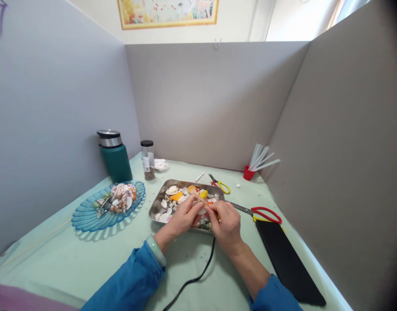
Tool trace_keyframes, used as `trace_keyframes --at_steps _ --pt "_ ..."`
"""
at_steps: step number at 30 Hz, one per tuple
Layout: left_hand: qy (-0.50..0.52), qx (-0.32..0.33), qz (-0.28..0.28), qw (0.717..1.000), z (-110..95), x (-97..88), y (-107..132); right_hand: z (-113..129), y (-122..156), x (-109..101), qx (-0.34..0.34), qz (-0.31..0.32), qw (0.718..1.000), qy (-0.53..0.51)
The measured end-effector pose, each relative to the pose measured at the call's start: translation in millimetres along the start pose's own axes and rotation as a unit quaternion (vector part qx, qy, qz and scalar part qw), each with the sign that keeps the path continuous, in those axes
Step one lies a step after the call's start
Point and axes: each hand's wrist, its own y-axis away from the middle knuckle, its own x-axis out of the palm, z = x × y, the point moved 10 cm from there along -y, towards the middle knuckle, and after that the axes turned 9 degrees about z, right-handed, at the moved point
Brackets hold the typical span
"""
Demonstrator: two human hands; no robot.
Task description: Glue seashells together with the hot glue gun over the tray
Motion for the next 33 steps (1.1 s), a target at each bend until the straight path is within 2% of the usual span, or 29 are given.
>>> trace_keyframes --at_steps 14,22,29,33 --pt "-0.006 0.0 -0.003 1.0 -2 -1.1 0 6 -1 -1 -0.029 -0.001 0.999 0.016" --pt "0.017 0.0 -0.019 1.0 0 -2.6 0 -11 0 6 0.037 0.022 0.999 -0.024" --pt "0.06 -0.014 0.008 0.998 9 3.0 -2 -12 1 8 0.041 0.027 0.998 -0.029" --pt "0.056 -0.013 -0.003 0.998 8 0.7 -2 -9 0 8 0.033 0.031 0.998 -0.034"
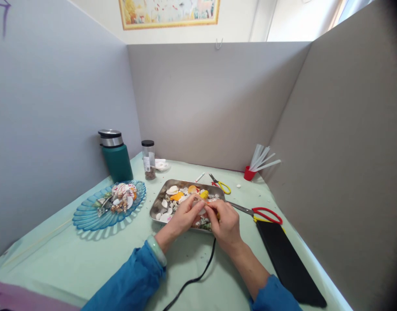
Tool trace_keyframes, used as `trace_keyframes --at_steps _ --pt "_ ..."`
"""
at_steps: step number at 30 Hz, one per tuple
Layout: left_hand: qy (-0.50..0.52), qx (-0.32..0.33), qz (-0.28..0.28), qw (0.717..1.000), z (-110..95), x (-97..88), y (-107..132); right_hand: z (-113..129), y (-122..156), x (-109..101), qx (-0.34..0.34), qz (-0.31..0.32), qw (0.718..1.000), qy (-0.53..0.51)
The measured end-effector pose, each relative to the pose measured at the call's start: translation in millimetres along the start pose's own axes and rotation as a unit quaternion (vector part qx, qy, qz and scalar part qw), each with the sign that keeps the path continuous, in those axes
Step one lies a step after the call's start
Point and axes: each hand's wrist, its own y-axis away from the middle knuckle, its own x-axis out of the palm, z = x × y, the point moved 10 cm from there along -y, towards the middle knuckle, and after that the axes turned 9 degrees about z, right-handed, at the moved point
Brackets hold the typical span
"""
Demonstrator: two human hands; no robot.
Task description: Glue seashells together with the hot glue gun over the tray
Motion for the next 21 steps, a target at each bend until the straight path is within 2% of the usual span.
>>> trace_keyframes --at_steps 3,7,15,18,21 --pt "0.001 0.001 -0.003 1.0 -1 -0.4 0 -1 -1 -2 0.005 -0.001 1.0 -0.012" --pt "0.006 -0.008 0.001 1.0 -4 1.2 1 -13 -1 -2 0.051 0.004 0.996 -0.071" --pt "0.021 -0.022 0.018 0.999 -3 4.3 0 -24 -1 10 0.102 0.042 0.975 -0.193" --pt "0.014 -0.005 0.018 1.0 -1 4.4 -2 -28 -1 6 0.11 0.02 0.975 -0.19" --pt "0.013 0.003 0.021 1.0 2 5.4 -2 -26 -1 -2 0.092 -0.01 0.986 -0.137"
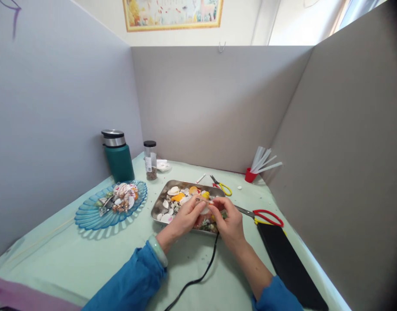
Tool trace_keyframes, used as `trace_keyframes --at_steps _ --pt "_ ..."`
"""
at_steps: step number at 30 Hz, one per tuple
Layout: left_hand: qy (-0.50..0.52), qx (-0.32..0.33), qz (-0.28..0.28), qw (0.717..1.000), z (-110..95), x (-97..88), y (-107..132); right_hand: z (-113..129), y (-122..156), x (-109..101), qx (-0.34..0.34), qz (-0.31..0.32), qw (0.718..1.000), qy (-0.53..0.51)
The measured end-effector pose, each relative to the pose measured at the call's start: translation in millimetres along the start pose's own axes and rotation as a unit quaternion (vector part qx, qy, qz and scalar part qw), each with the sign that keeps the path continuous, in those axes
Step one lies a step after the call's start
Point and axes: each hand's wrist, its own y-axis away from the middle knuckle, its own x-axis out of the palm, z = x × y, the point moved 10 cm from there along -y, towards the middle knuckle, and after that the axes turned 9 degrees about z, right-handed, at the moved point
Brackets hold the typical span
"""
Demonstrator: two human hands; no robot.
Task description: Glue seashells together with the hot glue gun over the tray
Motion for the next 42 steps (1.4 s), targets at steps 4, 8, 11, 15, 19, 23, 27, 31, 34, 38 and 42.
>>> trace_keyframes --at_steps 4,8,11,15,19,23,27,31,34,38,42 --pt "0.0 -0.011 0.005 1.0 3 0.0 1 13 2 3 -0.061 0.009 0.995 0.081" --pt "-0.019 -0.008 0.014 1.0 0 0.7 1 18 3 3 -0.079 -0.007 0.99 0.118" --pt "-0.027 -0.008 0.007 1.0 -2 -0.5 1 21 4 3 -0.088 -0.017 0.987 0.132" --pt "-0.037 -0.017 0.0 0.999 0 -0.8 0 22 6 5 -0.091 -0.011 0.984 0.152" --pt "-0.057 -0.015 -0.002 0.998 2 -1.2 -1 23 6 6 -0.089 -0.006 0.982 0.167" --pt "-0.08 -0.005 0.009 0.997 3 -0.1 0 25 7 3 -0.097 -0.023 0.981 0.166" --pt "-0.067 -0.012 0.031 0.997 5 3.4 0 27 8 3 -0.113 -0.034 0.977 0.177" --pt "-0.065 -0.015 0.029 0.997 3 3.2 0 30 9 4 -0.129 -0.036 0.971 0.195" --pt "-0.057 -0.023 0.032 0.998 2 4.6 0 34 10 3 -0.14 -0.042 0.968 0.206" --pt "-0.054 -0.027 0.035 0.998 2 4.6 1 40 10 3 -0.165 -0.043 0.961 0.219" --pt "-0.06 -0.033 0.038 0.997 5 2.5 1 43 11 5 -0.184 -0.037 0.956 0.226"
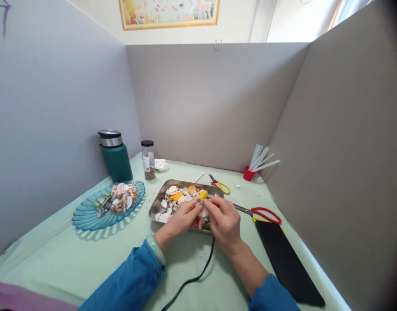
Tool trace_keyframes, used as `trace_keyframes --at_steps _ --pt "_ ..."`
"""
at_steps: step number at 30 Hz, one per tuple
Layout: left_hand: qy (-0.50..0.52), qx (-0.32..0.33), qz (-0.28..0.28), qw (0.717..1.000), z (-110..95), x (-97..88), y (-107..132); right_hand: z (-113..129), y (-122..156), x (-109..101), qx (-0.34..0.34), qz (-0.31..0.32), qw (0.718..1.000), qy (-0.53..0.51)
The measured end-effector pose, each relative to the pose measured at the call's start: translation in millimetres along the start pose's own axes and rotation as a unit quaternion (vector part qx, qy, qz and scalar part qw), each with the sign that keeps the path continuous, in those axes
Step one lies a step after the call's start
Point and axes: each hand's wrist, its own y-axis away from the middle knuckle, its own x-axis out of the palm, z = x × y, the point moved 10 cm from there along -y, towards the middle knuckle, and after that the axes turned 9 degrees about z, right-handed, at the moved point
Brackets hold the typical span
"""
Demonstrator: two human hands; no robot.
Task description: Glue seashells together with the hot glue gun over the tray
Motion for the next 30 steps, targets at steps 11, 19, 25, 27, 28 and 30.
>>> trace_keyframes --at_steps 11,19,25,27,28,30 --pt "0.02 -0.022 0.013 0.999 8 -1.3 0 -5 1 8 0.01 0.017 0.999 -0.051" --pt "0.047 0.01 0.044 0.998 -8 10.3 1 -21 5 6 0.091 -0.006 0.992 -0.082" --pt "0.076 0.012 0.057 0.995 -9 10.3 -1 -29 6 5 0.114 -0.011 0.987 -0.111" --pt "0.075 0.018 0.056 0.995 -10 9.5 -1 -29 6 6 0.117 -0.007 0.987 -0.111" --pt "0.075 0.023 0.055 0.995 -11 9.2 0 -29 6 6 0.119 -0.007 0.987 -0.11" --pt "0.081 0.029 0.04 0.995 -11 7.0 0 -30 6 6 0.123 -0.007 0.986 -0.114"
